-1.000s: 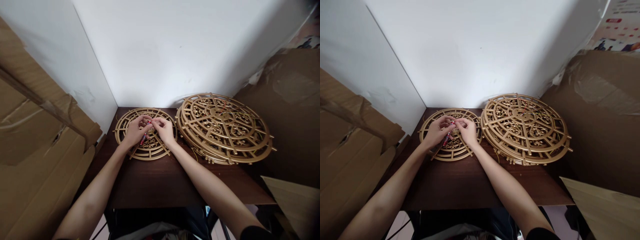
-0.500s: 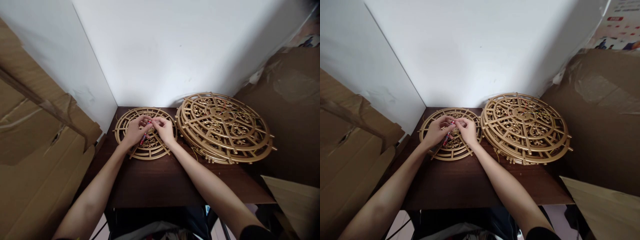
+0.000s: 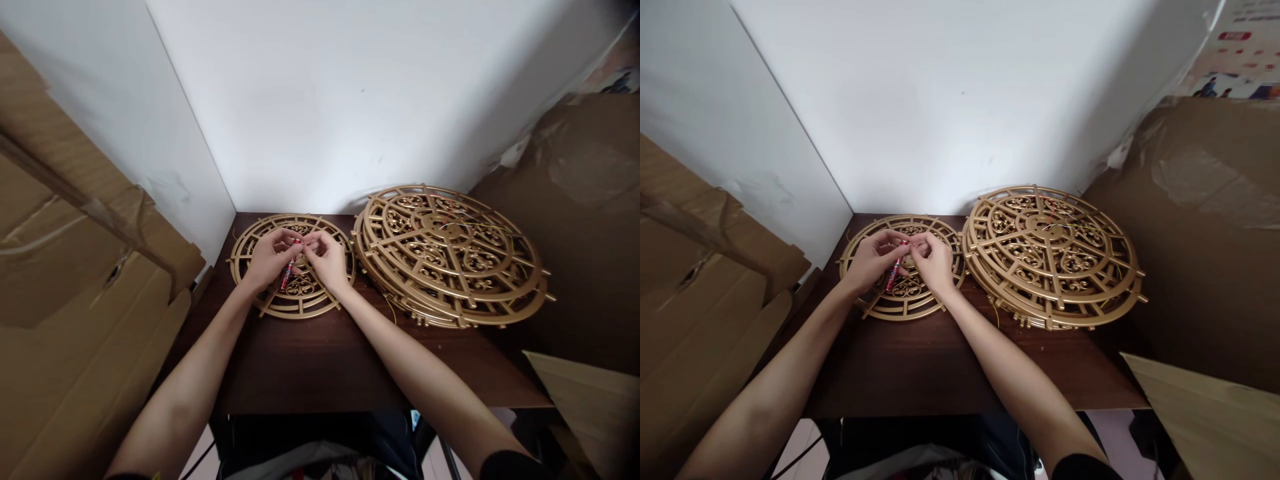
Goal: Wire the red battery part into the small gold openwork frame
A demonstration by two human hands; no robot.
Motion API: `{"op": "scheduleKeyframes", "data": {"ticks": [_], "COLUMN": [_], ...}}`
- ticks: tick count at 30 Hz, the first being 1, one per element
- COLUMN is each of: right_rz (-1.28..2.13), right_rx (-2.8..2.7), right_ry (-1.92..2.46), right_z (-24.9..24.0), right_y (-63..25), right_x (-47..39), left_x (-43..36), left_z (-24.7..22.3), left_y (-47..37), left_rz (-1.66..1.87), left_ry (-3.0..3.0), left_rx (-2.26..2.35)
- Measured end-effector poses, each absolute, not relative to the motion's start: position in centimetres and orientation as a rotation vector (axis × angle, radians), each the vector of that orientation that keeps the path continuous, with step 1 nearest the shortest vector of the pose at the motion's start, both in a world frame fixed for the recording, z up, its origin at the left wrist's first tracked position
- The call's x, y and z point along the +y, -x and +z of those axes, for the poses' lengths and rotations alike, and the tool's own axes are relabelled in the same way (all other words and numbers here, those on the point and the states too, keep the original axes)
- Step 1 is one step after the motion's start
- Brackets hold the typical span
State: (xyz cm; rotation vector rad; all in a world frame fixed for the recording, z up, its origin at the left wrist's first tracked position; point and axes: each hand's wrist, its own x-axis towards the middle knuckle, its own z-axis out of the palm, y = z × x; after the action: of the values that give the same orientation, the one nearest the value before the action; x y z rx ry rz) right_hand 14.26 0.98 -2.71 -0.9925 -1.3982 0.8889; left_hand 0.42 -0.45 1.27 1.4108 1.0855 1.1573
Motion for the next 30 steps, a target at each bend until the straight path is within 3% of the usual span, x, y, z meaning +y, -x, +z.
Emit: {"op": "scheduleKeyframes", "data": {"ticks": [7, 30], "right_rz": [0.617, 0.613], "right_rx": [-1.512, -1.970], "right_ry": [1.067, 0.774], "right_z": [-2.2, -2.1], "right_y": [-14.4, -14.2], "right_x": [0.4, 0.0], "left_x": [-0.5, 2.0], "left_z": [1.3, -0.3], "left_y": [-0.4, 0.9], "left_rz": [1.178, 1.506], "left_ry": [-1.330, -1.134], "left_rx": [1.059, 1.311]}}
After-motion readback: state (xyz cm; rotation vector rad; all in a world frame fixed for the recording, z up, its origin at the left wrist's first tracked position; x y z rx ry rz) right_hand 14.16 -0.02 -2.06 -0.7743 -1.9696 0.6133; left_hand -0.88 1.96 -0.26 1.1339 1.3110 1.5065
